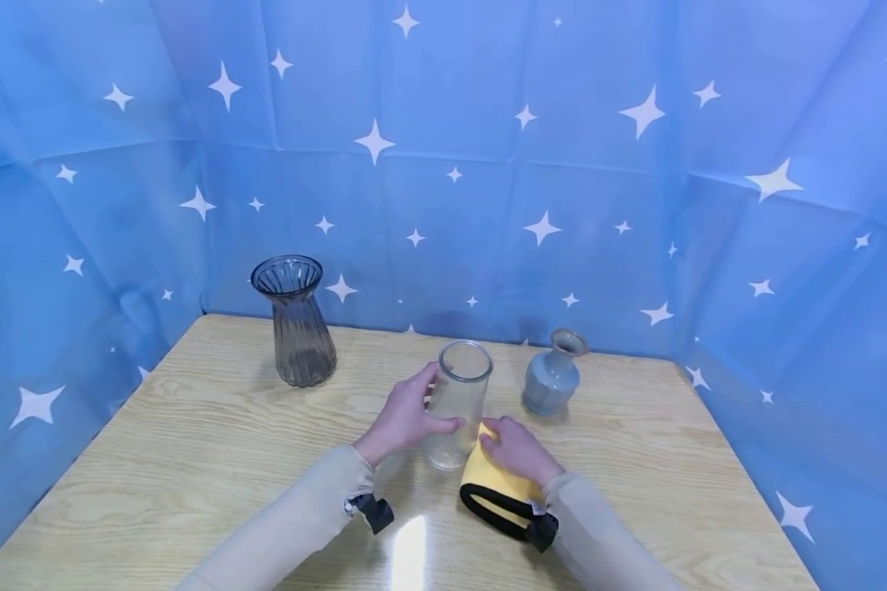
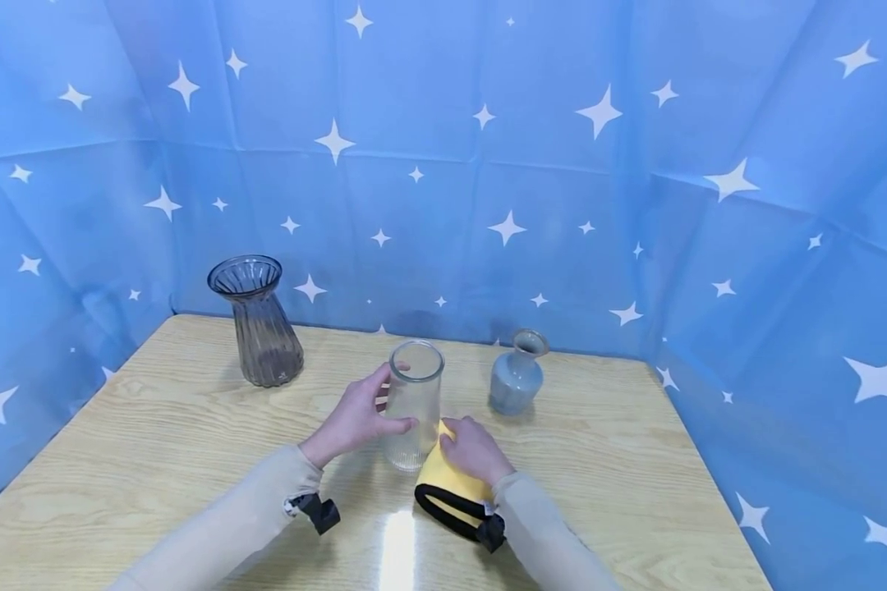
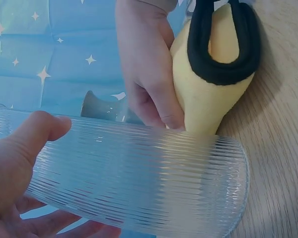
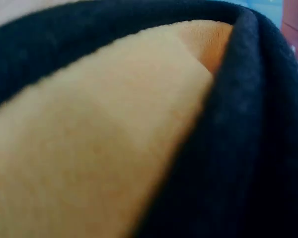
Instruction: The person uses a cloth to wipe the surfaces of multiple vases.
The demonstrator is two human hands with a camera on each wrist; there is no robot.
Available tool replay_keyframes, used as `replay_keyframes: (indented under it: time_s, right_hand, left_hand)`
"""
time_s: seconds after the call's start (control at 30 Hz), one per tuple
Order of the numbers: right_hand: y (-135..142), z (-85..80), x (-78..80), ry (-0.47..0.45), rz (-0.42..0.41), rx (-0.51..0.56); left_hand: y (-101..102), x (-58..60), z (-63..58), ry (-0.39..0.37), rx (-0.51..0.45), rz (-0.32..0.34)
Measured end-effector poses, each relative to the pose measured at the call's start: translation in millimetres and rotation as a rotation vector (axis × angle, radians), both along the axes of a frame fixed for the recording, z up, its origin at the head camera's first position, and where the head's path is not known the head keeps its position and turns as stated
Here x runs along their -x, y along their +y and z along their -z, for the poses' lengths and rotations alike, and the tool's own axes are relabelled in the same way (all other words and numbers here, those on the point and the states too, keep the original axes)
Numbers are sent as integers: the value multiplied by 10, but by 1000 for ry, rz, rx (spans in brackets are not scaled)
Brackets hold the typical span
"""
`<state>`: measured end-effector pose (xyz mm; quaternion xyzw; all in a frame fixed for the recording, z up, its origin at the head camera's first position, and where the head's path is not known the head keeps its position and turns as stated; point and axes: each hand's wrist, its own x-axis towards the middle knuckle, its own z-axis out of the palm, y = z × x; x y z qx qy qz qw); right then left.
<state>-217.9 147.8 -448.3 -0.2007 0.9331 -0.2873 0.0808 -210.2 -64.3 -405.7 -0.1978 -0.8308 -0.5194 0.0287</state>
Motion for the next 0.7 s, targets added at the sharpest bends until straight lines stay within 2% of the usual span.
replay_keyframes:
  time_s: [0.13, 0.43, 0.57, 0.7]
  right_hand:
    - [-5, 16, 8, 28, 24, -12]
    - [58, 131, -23, 65, 147, 184]
    - [59, 57, -38, 88, 169, 283]
    - [60, -88, -54, 87, 185, 374]
  left_hand:
    - [3, 8, -4, 6, -5, 7]
    - [-6, 8, 5, -1, 4, 15]
    - [-13, 17, 16, 12, 4, 22]
    - [-22, 41, 40, 39, 12, 33]
